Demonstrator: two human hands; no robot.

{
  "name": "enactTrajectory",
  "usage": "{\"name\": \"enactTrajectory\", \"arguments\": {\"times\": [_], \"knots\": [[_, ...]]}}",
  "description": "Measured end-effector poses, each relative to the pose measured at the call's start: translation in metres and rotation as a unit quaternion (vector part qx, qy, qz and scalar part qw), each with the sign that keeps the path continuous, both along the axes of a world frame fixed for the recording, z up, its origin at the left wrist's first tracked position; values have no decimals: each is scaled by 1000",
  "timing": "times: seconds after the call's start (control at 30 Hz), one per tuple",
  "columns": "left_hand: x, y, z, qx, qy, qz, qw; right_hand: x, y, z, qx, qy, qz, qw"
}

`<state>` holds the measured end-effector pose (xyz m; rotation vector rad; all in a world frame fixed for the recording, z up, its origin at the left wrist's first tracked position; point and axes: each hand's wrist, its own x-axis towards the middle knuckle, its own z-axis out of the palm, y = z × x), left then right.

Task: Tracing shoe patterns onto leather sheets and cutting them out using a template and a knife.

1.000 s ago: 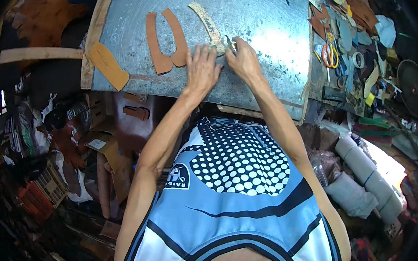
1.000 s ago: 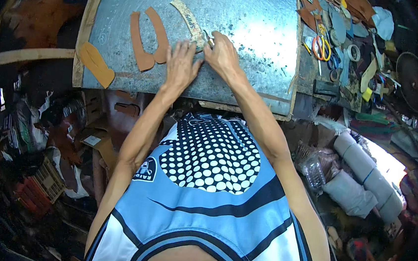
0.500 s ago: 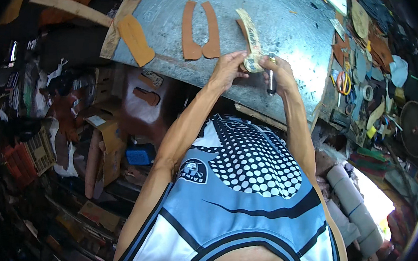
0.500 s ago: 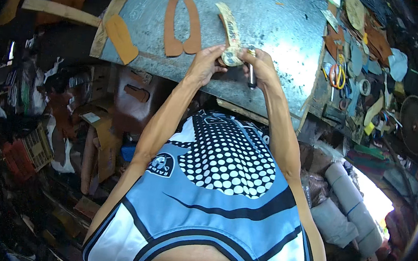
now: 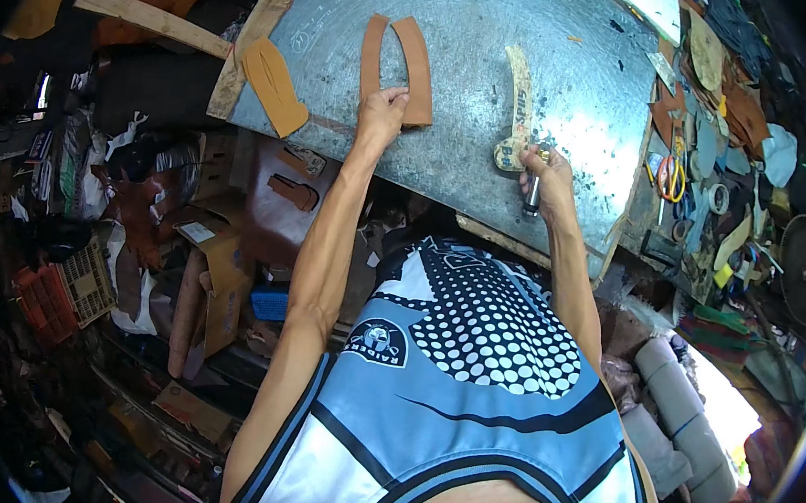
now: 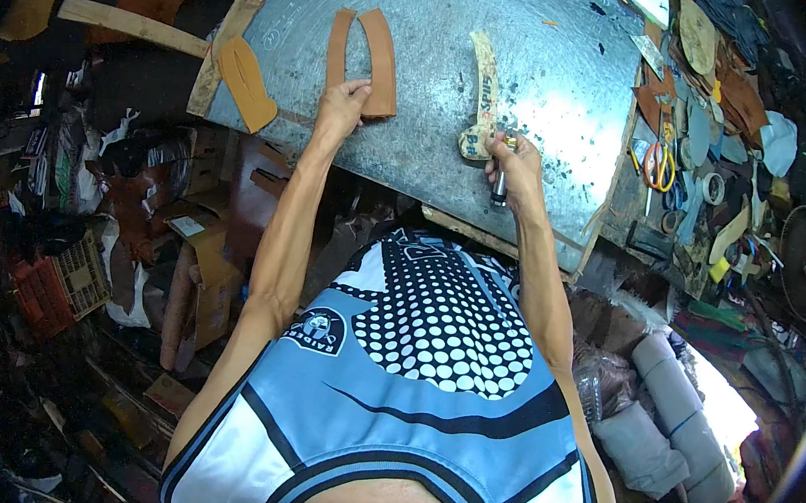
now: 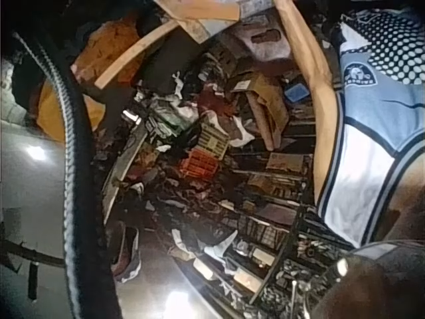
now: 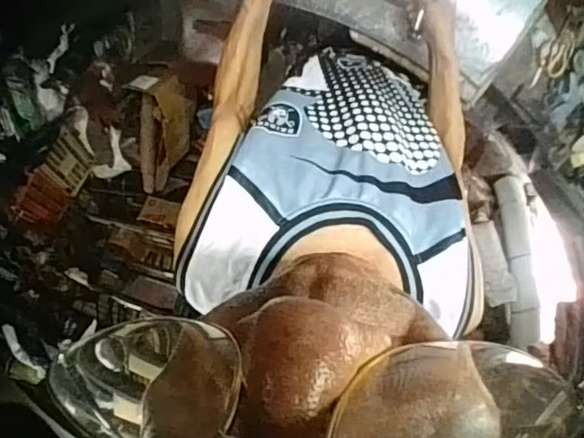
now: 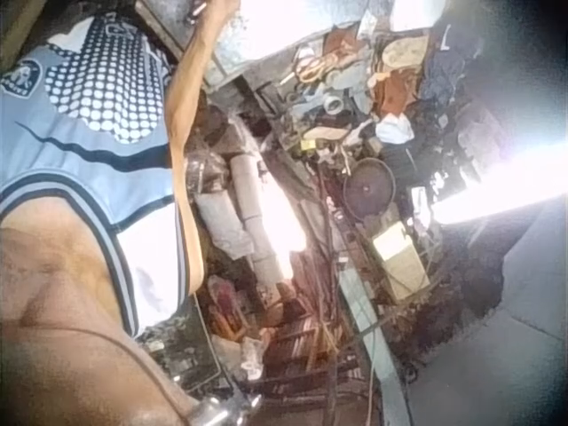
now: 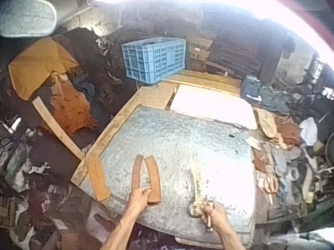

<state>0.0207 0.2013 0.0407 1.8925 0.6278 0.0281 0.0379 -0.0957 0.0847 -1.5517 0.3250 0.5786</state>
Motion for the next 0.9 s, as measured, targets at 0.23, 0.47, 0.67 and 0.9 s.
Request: {"name": "enactTrajectory", "arguments": {"times": [0.23, 0.47, 0.67, 0.9], "knots": [[4, -6, 44, 39, 29, -35, 998, 0, -5, 0, 5, -20, -12, 1000], [20, 53, 42, 365, 120, -52, 922, -11, -13, 35, -318, -237, 102, 913], [38, 71, 37, 295, 167, -78, 938, -59, -6, 55, -245, -266, 475, 802], [25, 110, 13, 329, 88, -50, 939, -72, -27, 80, -18, 119, 341, 932]]}}
